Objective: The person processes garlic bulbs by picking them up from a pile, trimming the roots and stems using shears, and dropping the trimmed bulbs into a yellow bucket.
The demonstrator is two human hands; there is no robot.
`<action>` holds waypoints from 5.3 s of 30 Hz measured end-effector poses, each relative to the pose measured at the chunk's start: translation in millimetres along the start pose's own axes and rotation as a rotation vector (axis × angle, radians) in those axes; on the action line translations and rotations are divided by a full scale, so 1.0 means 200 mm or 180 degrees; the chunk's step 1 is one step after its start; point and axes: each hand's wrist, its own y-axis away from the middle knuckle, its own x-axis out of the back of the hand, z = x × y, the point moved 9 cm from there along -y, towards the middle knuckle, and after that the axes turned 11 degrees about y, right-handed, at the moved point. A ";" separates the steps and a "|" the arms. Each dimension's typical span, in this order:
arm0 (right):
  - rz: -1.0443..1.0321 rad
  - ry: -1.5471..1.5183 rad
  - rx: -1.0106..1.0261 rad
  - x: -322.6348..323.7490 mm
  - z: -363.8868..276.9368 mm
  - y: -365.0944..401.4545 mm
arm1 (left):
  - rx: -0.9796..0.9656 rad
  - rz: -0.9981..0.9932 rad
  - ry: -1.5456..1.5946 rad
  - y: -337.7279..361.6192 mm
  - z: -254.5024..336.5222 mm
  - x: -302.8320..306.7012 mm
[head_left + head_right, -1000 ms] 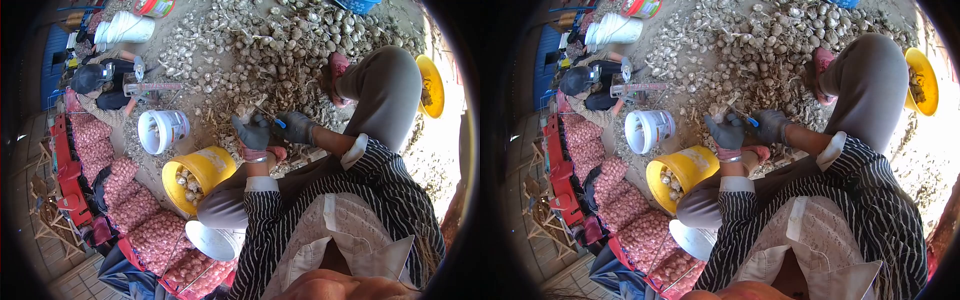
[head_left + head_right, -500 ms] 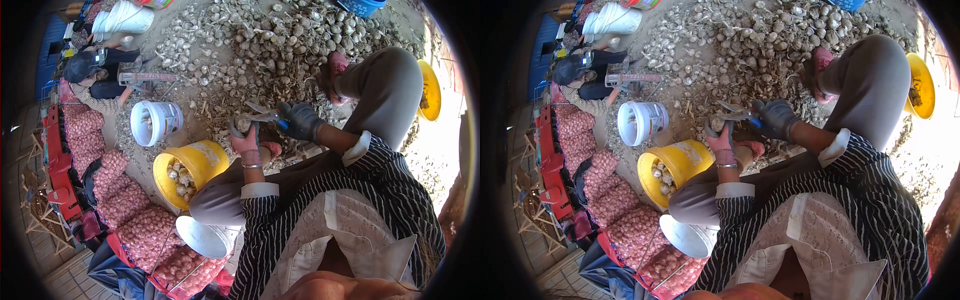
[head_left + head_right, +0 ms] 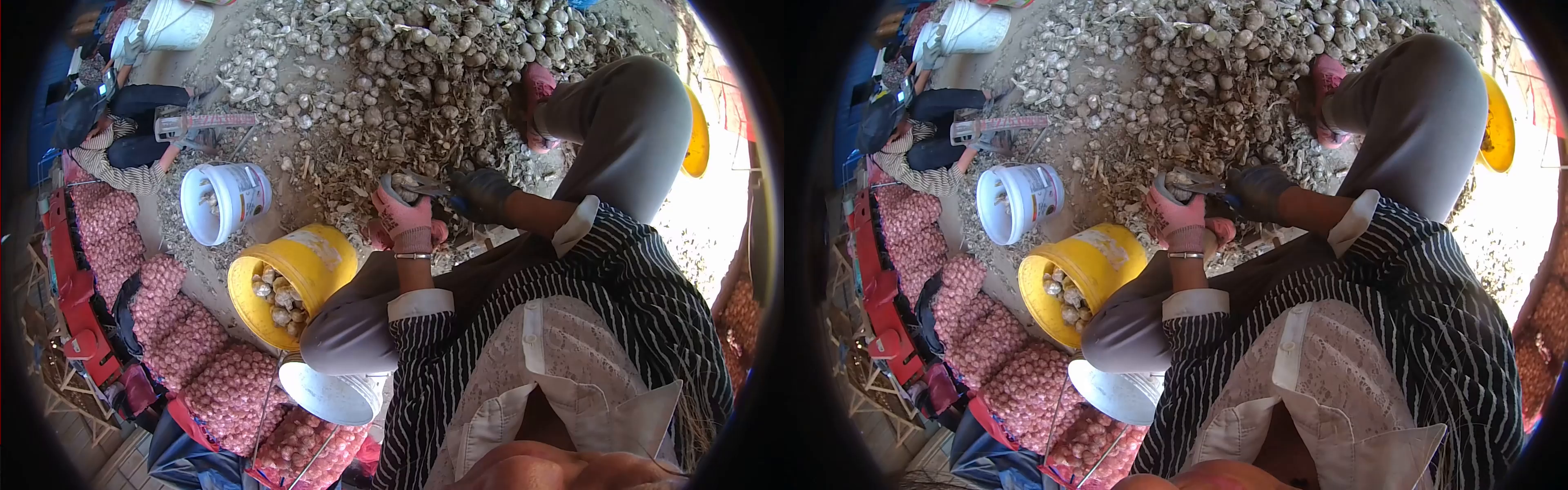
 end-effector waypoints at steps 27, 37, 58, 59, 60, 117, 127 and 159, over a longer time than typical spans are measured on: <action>-0.0645 0.0291 0.0074 -0.10 0.12 0.04 | 0.0187 -0.0682 0.1311 0.06 -0.21 -0.16; -0.0543 -0.0645 -0.0583 -0.16 0.21 -0.04 | 0.0148 -0.0522 0.2411 0.02 -0.41 -0.09; -0.0150 -0.5356 -0.2284 -0.32 0.22 -0.11 | 0.0044 -0.0659 0.1943 -0.53 -0.05 -0.42; 0.0090 -0.5663 -0.2242 -0.27 0.23 -0.11 | -0.0397 -0.0947 0.1089 -0.59 0.05 -0.53; 0.0126 -0.5660 -0.2278 -0.24 0.25 -0.12 | -0.0402 -0.0989 0.1104 -0.64 0.11 -0.59; -0.0716 -0.1695 -0.0197 0.06 -0.04 0.03 | 0.1542 -0.1205 0.4655 0.10 -0.05 -0.21; -0.0637 -0.3820 -0.0890 -0.01 0.03 -0.04 | -0.0521 -0.0156 0.7753 -0.04 -0.10 0.42; -0.0643 -0.4022 -0.1739 -0.25 0.17 -0.19 | 0.0748 -0.0594 0.2266 -1.10 -0.68 -0.69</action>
